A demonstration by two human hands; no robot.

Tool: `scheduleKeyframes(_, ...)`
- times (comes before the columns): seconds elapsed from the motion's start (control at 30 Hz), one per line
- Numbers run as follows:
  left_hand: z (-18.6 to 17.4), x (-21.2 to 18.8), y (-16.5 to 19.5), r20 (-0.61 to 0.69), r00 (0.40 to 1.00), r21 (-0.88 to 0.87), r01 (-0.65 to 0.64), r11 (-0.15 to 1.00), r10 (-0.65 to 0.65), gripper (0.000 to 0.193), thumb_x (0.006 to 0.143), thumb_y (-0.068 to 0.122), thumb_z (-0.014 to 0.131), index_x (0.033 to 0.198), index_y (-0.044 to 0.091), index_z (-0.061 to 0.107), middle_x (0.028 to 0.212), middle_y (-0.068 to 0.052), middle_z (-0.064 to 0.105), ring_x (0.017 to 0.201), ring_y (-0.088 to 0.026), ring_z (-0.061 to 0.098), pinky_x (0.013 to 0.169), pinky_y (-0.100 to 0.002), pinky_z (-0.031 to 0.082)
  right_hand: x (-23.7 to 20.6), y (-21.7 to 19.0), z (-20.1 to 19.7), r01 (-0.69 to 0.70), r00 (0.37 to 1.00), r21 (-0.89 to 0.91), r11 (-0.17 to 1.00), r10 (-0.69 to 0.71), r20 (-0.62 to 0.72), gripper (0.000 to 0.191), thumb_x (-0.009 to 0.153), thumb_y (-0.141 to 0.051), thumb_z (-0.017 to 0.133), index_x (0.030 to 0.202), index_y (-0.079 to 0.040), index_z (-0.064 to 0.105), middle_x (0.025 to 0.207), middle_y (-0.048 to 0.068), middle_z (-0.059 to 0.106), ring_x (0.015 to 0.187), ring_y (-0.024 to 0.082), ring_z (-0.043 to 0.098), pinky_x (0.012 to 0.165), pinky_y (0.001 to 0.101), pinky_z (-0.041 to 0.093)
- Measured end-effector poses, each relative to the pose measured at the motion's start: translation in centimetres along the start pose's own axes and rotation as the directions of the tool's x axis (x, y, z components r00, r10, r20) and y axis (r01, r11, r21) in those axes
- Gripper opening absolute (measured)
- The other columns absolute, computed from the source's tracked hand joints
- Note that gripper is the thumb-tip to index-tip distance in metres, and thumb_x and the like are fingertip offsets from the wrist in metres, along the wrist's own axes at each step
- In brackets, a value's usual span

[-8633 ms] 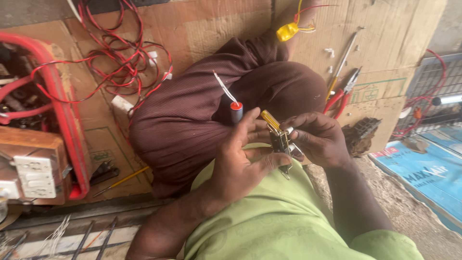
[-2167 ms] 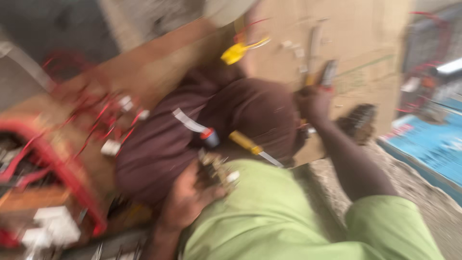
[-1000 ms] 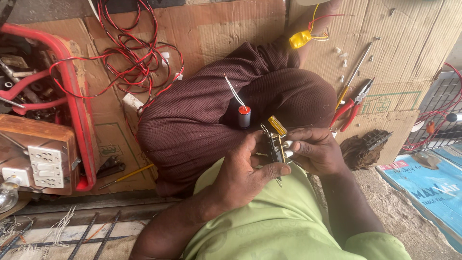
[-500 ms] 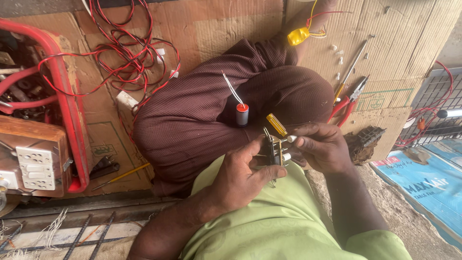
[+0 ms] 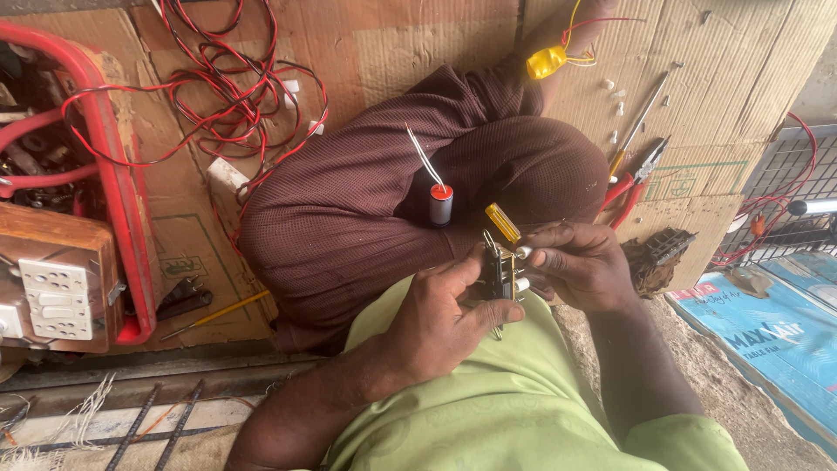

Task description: The person sits on the floor and uses a screwdriver and pliers to adjust and tighten connections on a small electrical component. They repeatedly rotate the component, manipulate its internal parts, and test the movement of its switches.

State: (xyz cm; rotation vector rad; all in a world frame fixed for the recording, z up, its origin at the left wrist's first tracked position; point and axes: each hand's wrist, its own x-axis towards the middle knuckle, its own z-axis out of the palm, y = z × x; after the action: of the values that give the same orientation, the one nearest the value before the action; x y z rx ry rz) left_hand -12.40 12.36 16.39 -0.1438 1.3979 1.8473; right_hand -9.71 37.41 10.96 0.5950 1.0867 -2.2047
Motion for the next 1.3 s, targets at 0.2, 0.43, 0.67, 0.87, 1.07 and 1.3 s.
scheduleKeyframes(0.2, -0.1, 0.3, 0.1, 0.005, 1.0, 0.247, -0.026, 0.969, 0.026, 0.026, 0.09, 0.014, 0.08, 0.107, -0.004, 0.071, 0.091, -0.017, 0.074, 0.082, -0.022, 0.076, 0.071, -0.034, 0.06, 0.4, -0.9, 0.1, 0.025, 0.998, -0.189, 0.982, -0.013, 0.063, 0.016, 0.094, 0.008, 0.069, 0.109, 0.01, 0.074, 0.095, 0.021, 0.073, 0.067, 0.017, 0.065, 0.053, 0.0296, 0.05)
scheduleKeyframes(0.43, -0.5, 0.9, 0.6, 0.056, 0.998, 0.173, -0.037, 0.984, 0.027, 0.024, 0.091, 0.013, 0.076, 0.105, -0.005, 0.068, 0.093, -0.017, 0.073, 0.083, -0.023, 0.077, 0.07, -0.034, 0.06, 1.1, -2.1, 0.3, 0.036, 0.994, -0.328, 0.944, 0.001, 0.112, 0.017, 0.091, 0.008, 0.072, 0.108, 0.011, 0.074, 0.092, 0.019, 0.073, 0.072, 0.02, 0.07, 0.058, 0.0322, 0.056)
scheduleKeyframes(0.67, -0.9, 1.4, 0.7, 0.066, 0.997, 0.195, 0.026, 0.981, -0.04, 0.024, 0.09, 0.014, 0.077, 0.1, -0.005, 0.066, 0.086, -0.016, 0.072, 0.079, -0.021, 0.077, 0.067, -0.035, 0.059, 1.4, -3.0, 0.2, 0.001, 0.995, -0.503, 0.864, 0.047, 0.084, 0.018, 0.086, 0.003, 0.076, 0.104, 0.007, 0.076, 0.092, 0.016, 0.076, 0.071, 0.016, 0.07, 0.058, 0.0294, 0.056)
scheduleKeyframes(0.87, -1.3, 1.8, 0.5, 0.12, 0.991, 0.109, 0.04, 0.993, -0.053, 0.019, 0.093, 0.015, 0.073, 0.099, -0.003, 0.07, 0.087, -0.014, 0.071, 0.079, -0.018, 0.075, 0.066, -0.033, 0.059, 1.8, -2.5, -0.8, -0.097, 0.992, -0.517, 0.85, 0.124, 0.018, 0.019, 0.085, 0.0, 0.079, 0.104, 0.005, 0.078, 0.09, 0.012, 0.077, 0.069, 0.012, 0.066, 0.058, 0.0251, 0.051)
scheduleKeyframes(1.07, -1.3, 1.8, 0.3, 0.101, 0.991, 0.143, 0.076, 0.987, -0.091, 0.019, 0.092, 0.016, 0.073, 0.095, -0.002, 0.069, 0.084, -0.014, 0.072, 0.076, -0.017, 0.074, 0.065, -0.032, 0.058, 2.2, -2.6, -0.3, -0.086, 0.991, -0.42, 0.904, 0.122, 0.059, 0.017, 0.086, 0.0, 0.078, 0.103, 0.005, 0.078, 0.087, 0.011, 0.076, 0.065, 0.011, 0.066, 0.054, 0.0255, 0.052)
scheduleKeyframes(1.3, -1.3, 2.0, -0.1, 0.065, 0.993, 0.181, 0.086, 0.98, -0.099, 0.023, 0.092, 0.02, 0.075, 0.085, 0.0, 0.067, 0.074, -0.012, 0.072, 0.068, -0.016, 0.073, 0.059, -0.033, 0.057, 3.0, -4.6, 2.2, 0.14, 0.987, -0.839, 0.526, -0.01, 0.159, 0.015, 0.081, -0.002, 0.082, 0.095, -0.005, 0.078, 0.096, 0.007, 0.079, 0.086, 0.014, 0.078, 0.074, 0.0281, 0.063)
